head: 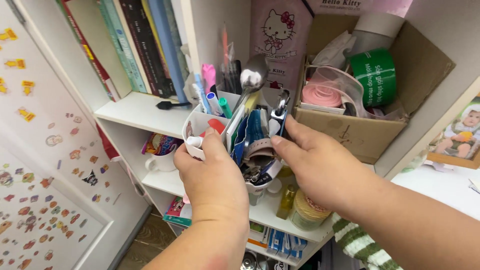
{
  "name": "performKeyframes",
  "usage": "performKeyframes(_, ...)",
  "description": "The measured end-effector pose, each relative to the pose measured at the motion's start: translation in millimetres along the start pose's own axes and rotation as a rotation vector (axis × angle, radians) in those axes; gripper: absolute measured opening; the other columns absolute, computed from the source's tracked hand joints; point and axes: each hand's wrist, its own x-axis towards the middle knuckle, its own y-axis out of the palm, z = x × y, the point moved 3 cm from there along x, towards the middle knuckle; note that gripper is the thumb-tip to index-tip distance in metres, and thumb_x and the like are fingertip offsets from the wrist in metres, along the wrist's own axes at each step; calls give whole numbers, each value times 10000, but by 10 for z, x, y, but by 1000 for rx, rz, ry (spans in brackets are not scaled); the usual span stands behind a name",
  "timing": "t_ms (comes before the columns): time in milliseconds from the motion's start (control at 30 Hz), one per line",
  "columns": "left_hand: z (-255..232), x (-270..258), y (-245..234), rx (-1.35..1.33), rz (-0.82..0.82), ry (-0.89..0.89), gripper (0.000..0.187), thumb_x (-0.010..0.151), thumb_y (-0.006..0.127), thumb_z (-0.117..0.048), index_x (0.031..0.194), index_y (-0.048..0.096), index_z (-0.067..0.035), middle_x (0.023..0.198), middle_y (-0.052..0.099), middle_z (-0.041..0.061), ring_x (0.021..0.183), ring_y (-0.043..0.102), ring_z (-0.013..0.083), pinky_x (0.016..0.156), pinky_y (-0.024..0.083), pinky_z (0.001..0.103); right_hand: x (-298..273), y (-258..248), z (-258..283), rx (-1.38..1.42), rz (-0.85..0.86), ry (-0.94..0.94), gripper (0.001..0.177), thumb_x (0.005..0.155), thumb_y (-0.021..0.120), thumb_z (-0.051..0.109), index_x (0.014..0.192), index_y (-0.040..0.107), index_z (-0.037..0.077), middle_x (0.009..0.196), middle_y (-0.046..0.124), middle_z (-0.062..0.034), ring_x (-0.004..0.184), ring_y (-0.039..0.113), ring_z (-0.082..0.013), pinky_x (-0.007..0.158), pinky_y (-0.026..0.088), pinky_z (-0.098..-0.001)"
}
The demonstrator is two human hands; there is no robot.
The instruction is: Organizing and tidying various items on white cubby-style shelves, including books, snacks, and personal care products.
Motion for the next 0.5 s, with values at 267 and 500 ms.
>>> performKeyframes(267,109,308,329,273,127,-10,879,925,549,-592,1526,238,-31,1438,465,239,1264,555,339,1037,441,393,-5,106,-193,-237,-186,-235,850,886,804,364,1524,405,-31,1352,658,-231,1198,652,-297,985,513,-347)
performKeyframes(500,-114,517,261,635,436,-68,906,862,620,-574,1440,284,37,1286,614,283,1151,671,374,977,513,405,0,254,50,-598,-363,-382,592,759,784,214,1275,622,-24,1306,645,-214,1104,648,-410,918,521,-429)
